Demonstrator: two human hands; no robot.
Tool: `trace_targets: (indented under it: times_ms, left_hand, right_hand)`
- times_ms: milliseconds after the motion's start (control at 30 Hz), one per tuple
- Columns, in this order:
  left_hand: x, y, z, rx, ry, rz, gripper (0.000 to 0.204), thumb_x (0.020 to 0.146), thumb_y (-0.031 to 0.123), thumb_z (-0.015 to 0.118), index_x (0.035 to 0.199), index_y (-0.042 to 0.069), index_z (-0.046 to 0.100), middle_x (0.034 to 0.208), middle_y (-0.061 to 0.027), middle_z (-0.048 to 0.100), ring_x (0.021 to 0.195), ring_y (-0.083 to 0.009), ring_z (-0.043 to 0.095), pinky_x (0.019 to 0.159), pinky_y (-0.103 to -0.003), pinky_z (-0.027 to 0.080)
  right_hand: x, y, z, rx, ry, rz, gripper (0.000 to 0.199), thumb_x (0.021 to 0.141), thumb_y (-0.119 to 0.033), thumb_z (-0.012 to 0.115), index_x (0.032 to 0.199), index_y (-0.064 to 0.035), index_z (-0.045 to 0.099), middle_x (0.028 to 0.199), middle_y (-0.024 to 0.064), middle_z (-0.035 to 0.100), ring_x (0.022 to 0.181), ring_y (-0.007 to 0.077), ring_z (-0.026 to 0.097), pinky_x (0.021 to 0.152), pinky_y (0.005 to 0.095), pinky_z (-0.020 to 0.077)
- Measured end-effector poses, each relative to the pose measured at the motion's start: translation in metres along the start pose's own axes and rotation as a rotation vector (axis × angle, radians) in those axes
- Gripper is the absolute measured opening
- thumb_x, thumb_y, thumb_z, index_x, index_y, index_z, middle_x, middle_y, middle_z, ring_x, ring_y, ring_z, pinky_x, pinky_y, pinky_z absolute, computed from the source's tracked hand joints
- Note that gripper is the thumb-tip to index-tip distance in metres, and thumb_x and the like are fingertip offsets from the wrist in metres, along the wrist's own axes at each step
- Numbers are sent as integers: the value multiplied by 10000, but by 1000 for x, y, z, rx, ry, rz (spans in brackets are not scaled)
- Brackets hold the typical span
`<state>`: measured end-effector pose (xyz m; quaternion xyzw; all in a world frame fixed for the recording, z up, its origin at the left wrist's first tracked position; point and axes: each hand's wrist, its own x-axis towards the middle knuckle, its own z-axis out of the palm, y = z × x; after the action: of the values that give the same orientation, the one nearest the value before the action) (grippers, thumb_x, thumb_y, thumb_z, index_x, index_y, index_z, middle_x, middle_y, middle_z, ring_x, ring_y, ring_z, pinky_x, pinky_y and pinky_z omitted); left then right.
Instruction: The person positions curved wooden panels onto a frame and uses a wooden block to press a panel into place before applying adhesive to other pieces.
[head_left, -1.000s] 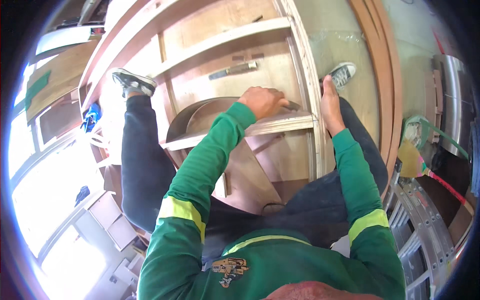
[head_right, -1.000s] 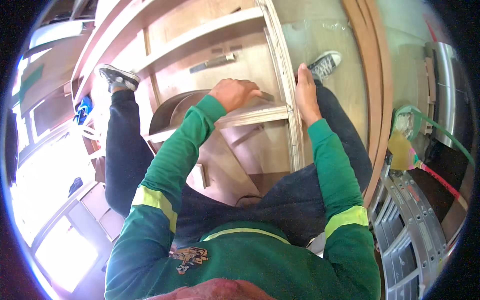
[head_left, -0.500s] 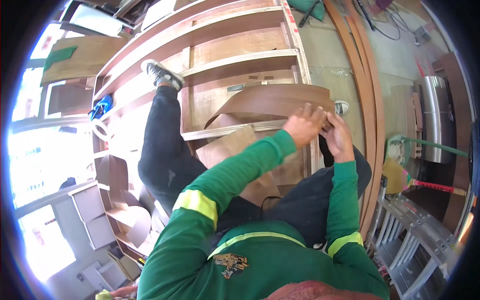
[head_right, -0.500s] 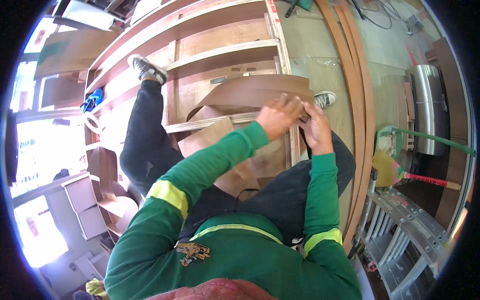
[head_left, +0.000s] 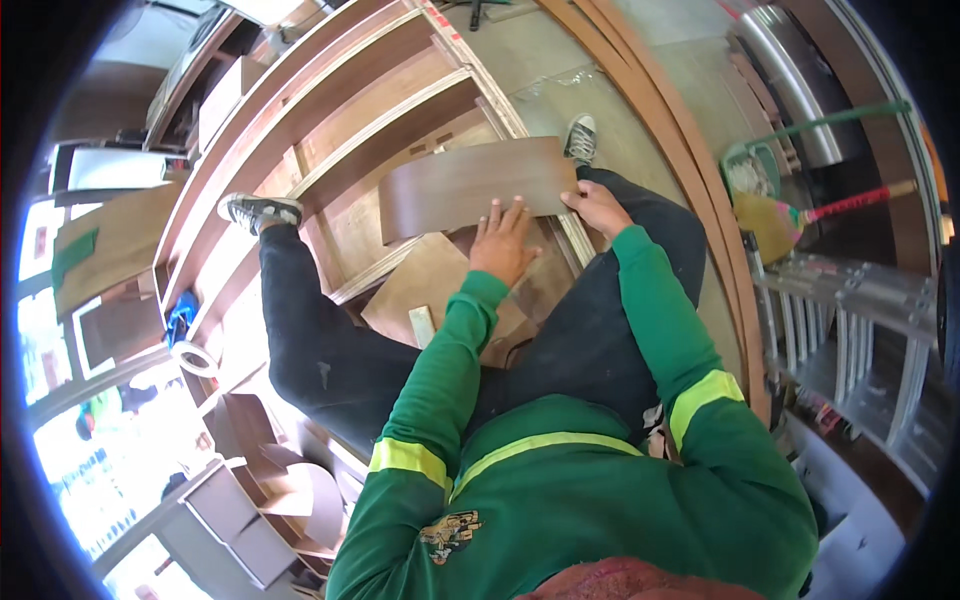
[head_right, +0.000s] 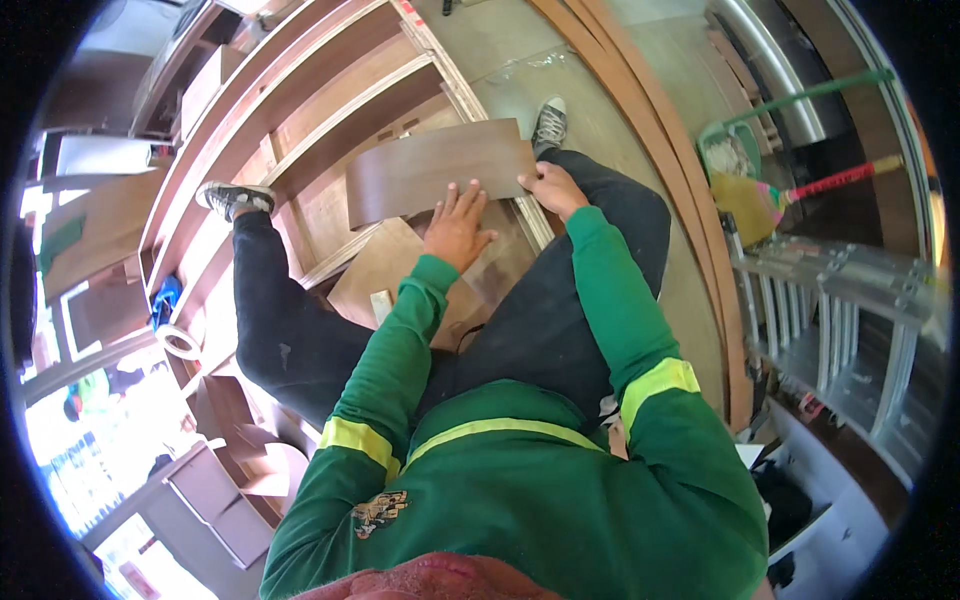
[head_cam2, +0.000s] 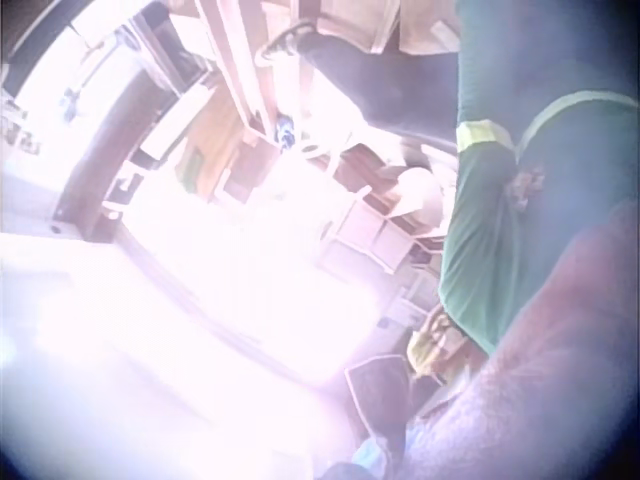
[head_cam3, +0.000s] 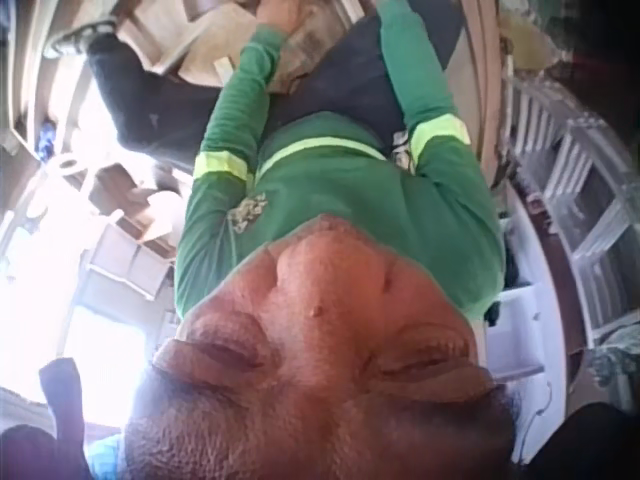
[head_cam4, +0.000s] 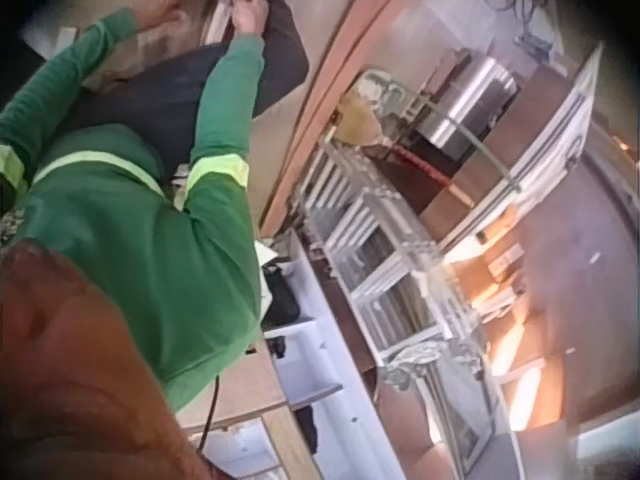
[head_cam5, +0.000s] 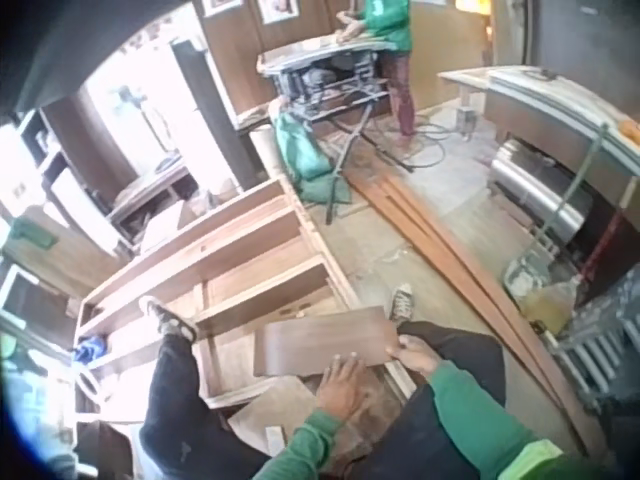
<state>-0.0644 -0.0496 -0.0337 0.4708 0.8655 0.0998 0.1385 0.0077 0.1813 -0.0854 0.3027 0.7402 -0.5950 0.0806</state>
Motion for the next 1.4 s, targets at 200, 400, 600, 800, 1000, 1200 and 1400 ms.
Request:
trace_targets:
  times_ms: [200,400,600,800,1000,1200,1400]
  left_hand:
    - [-4,-12,-2,116,-88,2,823,903,443,682,1557,95,325,1650,-96,240,1502,-409,233,1184,-573,289]
    - [-15,-5,12,104,-190,-119,874,886,475,697,1562,84,305,1642,-158,231,1487,-441,247,1171,-586,294]
    - [-67,2,58,-101,-131,50,845,855,363,724,1549,92,325,1545,-266,336,1408,-505,324,1135,-547,349]
    - [-96,7,52,-84,-94,114,690,906,147,612,1536,109,333,1518,-286,357,1345,-493,425,1042,-563,454]
    - [-95,32,26,41,-44,169,681,898,18,540,1538,89,317,1490,-317,376,1263,-501,497,1059,-523,450]
    - [-93,76,13,124,58,214,588,954,112,503,1525,108,361,1507,-255,394,1339,-490,455,1084,-559,414]
    - [-112,106,-20,-69,-29,216,670,916,196,632,1520,76,368,1538,-237,350,1312,-467,488,1071,-510,445]
  right_hand:
    - [4,-3,12,-261,181,10,598,888,-430,712,1241,50,648,1193,246,689,1100,340,673,941,400,496]
    - [20,4,19,-201,142,-32,650,846,-455,721,1210,78,644,1178,295,668,1123,420,645,982,448,493]
    - [30,-6,49,-183,400,-32,610,848,-433,748,1108,105,627,1103,310,673,1077,443,652,933,478,518]
    - [28,-14,55,-156,520,1,635,804,-386,798,1149,105,590,1103,310,672,1077,430,657,923,478,528]
    - [33,-5,58,-158,580,-44,554,797,-391,790,1039,91,663,1056,297,688,1019,425,675,890,470,535]
    - [41,24,47,-109,527,-110,476,794,-368,775,929,83,705,865,271,713,807,347,717,732,452,533]
    - [38,46,7,158,279,28,412,913,-310,674,1171,12,665,916,66,710,741,275,655,692,421,530]
